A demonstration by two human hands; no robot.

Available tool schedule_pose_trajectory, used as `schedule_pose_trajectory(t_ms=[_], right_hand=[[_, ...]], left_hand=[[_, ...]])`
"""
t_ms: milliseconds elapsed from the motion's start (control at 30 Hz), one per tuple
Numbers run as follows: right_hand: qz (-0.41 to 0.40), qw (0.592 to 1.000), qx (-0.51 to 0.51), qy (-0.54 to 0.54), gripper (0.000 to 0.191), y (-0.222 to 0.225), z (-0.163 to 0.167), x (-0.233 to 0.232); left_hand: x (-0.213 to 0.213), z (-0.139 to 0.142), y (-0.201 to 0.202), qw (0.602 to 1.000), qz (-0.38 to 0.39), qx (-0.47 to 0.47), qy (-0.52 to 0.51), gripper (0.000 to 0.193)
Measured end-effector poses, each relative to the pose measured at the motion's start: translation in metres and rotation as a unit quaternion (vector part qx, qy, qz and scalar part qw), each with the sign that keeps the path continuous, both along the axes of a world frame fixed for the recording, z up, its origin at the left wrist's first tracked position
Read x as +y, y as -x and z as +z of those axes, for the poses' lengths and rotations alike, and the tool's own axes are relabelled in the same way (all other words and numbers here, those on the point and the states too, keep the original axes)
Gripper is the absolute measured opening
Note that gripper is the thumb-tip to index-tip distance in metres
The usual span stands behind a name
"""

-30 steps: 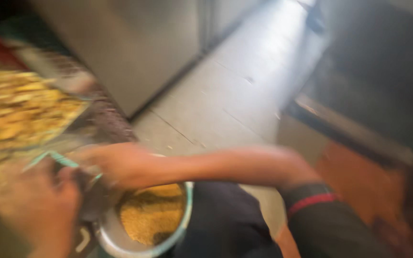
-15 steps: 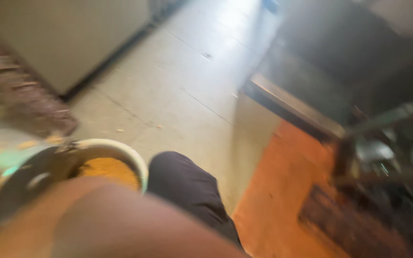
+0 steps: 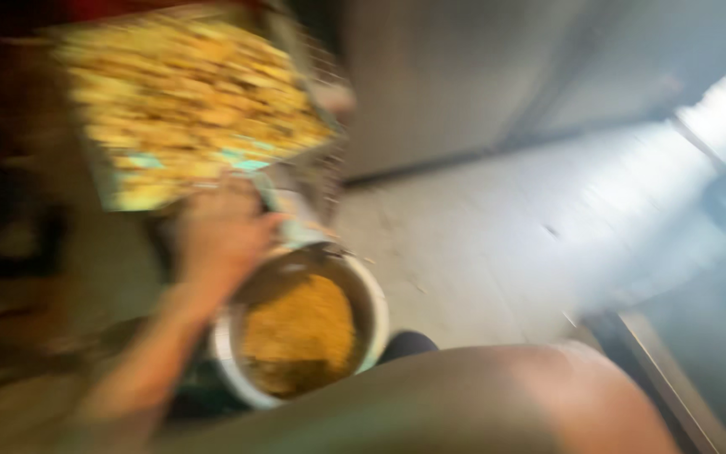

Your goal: The person sits on the floor and operates a food grinder, using a fork to push chopped food pieces into the machine's hopper. The ground food falls into a white bucket below, and the person occasionally stirs the contents of the bucket.

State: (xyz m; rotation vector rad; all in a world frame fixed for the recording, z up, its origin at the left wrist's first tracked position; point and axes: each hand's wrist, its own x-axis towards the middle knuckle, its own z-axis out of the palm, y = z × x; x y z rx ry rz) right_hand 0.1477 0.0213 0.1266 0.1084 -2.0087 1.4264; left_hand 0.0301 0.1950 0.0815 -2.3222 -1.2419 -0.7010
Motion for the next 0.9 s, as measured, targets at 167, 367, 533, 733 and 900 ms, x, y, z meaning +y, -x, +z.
schedule_pose_trajectory(t_ms=[167,367,533,733,900], right_hand=[[-0.201,0.949,-0.133,0.202,0.043,-0.036,-0.036,0.035],[-0.453,0.794,-0.039,0.404,0.014,-0.069,-0.11,0.068],[-0.408,0.875,-0.021,0.259,0.023,-0.086,-0.171,0.08],[-0.693,0.699,-0.144,0.1,0.034,-0.115,-0.2,0.098],[-0.752,0.629,-0.171,0.097,0.037,-0.126,-0.24,0.139]], left_hand=[[-0.012,-0.009,0.003,0.942,-0.164,-0.294,0.0,0.051],[-0.081,-0.019,-0.03,0.621,-0.215,-0.537,0.529,0.033],[-0.08,0.009,-0.056,0.705,-0.262,-0.541,0.377,0.019],[-0.006,0.057,-0.015,0.936,0.034,-0.342,0.071,0.015],[0.045,0.029,0.006,0.968,0.074,-0.235,0.044,0.013]])
